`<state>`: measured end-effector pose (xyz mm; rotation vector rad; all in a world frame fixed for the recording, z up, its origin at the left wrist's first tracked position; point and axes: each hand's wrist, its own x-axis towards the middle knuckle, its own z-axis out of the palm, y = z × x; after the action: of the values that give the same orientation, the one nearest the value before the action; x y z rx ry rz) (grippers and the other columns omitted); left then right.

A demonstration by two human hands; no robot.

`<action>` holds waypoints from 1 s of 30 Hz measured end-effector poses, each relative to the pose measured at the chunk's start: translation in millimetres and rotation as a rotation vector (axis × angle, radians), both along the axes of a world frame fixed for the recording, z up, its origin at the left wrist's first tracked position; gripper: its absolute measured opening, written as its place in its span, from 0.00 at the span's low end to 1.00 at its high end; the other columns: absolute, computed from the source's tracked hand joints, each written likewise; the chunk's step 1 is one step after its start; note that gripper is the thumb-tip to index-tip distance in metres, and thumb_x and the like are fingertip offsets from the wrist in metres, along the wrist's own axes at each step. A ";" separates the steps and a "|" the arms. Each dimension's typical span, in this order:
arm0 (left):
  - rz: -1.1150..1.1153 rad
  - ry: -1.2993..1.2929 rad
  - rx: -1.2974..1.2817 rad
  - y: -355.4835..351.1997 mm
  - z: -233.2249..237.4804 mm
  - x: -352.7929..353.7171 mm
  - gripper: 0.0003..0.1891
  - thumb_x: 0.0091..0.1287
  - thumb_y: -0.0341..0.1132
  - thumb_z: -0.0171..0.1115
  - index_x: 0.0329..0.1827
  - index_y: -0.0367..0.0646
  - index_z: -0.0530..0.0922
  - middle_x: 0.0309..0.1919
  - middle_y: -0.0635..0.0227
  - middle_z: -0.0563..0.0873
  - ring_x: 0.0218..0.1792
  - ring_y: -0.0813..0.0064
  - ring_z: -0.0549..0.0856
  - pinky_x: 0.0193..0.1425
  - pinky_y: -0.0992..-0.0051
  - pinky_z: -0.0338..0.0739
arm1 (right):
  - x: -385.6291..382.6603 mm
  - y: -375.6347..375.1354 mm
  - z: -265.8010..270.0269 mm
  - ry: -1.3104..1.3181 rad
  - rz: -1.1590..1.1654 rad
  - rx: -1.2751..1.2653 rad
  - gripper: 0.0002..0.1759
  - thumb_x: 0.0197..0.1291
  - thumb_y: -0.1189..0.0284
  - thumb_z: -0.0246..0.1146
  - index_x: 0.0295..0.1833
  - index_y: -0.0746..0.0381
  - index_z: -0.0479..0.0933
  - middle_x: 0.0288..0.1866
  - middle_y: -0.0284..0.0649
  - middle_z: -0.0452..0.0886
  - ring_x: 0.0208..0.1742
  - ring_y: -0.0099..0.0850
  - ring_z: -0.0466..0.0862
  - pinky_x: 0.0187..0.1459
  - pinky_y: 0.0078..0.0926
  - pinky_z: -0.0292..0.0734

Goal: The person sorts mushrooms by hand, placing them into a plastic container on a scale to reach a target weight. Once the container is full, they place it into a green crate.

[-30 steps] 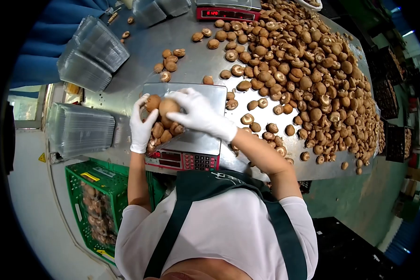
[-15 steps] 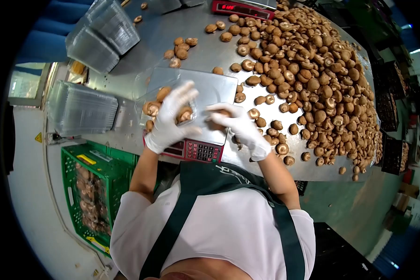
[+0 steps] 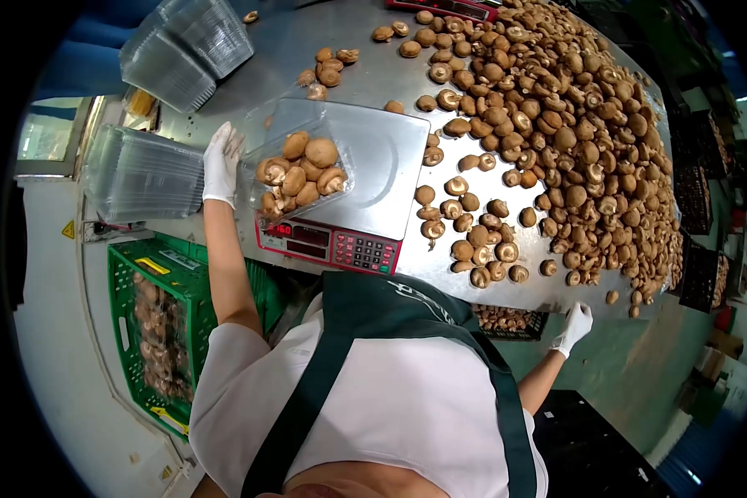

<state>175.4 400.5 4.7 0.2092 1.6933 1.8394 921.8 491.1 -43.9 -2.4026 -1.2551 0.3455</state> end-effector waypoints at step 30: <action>-0.117 0.205 -0.111 31.0 14.7 68.1 0.21 0.67 0.37 0.56 0.63 0.44 0.71 0.58 0.68 0.75 0.57 0.75 0.73 0.61 0.72 0.65 | -383.3 173.1 -30.4 -0.019 0.986 -0.010 0.31 0.49 0.57 0.68 0.59 0.57 0.72 0.52 0.45 0.80 0.50 0.44 0.80 0.51 0.38 0.76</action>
<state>243.5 431.6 19.4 0.4545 1.8739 1.6798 538.5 664.1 -74.3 -1.6079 -2.3625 0.5862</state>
